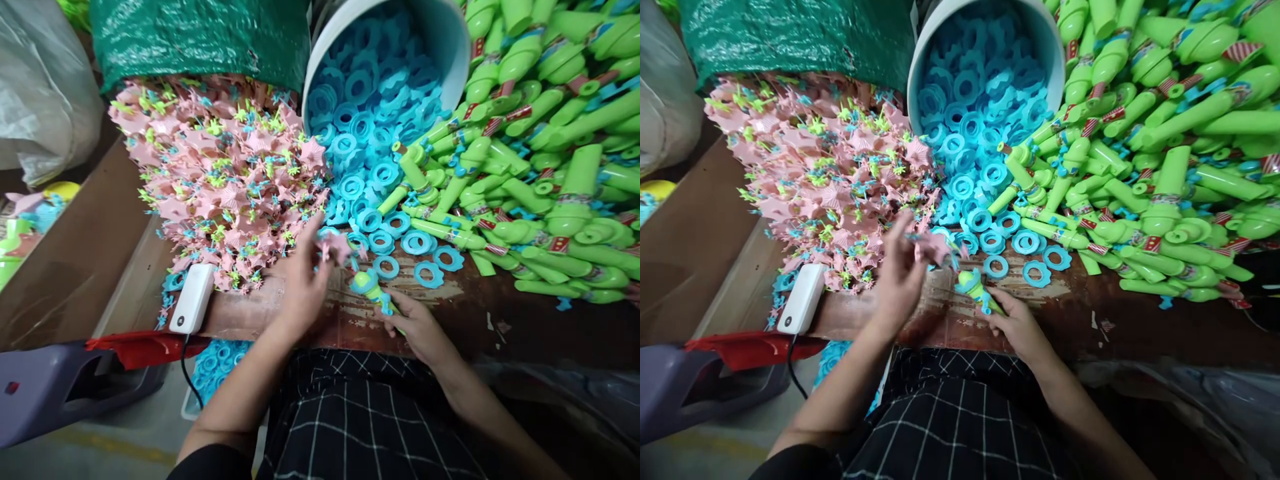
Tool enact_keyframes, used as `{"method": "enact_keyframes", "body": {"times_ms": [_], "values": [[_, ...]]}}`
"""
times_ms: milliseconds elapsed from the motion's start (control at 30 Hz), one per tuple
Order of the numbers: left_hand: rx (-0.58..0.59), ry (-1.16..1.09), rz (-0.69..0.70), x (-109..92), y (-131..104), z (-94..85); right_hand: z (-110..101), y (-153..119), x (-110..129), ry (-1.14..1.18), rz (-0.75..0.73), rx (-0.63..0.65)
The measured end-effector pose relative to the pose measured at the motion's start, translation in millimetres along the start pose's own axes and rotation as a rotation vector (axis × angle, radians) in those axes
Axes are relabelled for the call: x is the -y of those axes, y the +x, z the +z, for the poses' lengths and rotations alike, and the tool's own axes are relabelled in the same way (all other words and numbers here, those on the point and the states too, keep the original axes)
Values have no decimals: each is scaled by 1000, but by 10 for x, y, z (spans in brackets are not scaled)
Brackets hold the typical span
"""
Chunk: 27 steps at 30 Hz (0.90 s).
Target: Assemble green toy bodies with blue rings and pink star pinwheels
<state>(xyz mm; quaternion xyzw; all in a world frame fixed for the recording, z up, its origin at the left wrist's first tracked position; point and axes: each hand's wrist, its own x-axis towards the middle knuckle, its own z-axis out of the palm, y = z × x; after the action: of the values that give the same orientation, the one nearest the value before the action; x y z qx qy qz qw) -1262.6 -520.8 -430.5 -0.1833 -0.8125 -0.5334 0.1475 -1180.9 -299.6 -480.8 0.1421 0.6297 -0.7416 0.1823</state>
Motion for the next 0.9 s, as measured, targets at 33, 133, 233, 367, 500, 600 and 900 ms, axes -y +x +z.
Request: {"method": "enact_keyframes", "body": {"times_ms": [33,133,233,367,500,600,900], "values": [[31,-57,-83,46,-180,131,-79,-31,13,-120,-27,-14],[85,-58,-254,199,-558,355,-288,-144,30,-471,-139,-11],[172,45,-266,262,-675,354,-390,-246,13,-725,-272,-3],[301,94,-215,232,-661,316,-412,-325,33,-983,-317,3],[187,104,-209,248,-707,387,-454,-368,126,-1147,-290,-205],[76,75,-212,275,-765,429,-474,-394,166,-1119,-357,-321],[202,127,-261,278,-748,435,-272,-327,47,-1015,-436,-95]]}}
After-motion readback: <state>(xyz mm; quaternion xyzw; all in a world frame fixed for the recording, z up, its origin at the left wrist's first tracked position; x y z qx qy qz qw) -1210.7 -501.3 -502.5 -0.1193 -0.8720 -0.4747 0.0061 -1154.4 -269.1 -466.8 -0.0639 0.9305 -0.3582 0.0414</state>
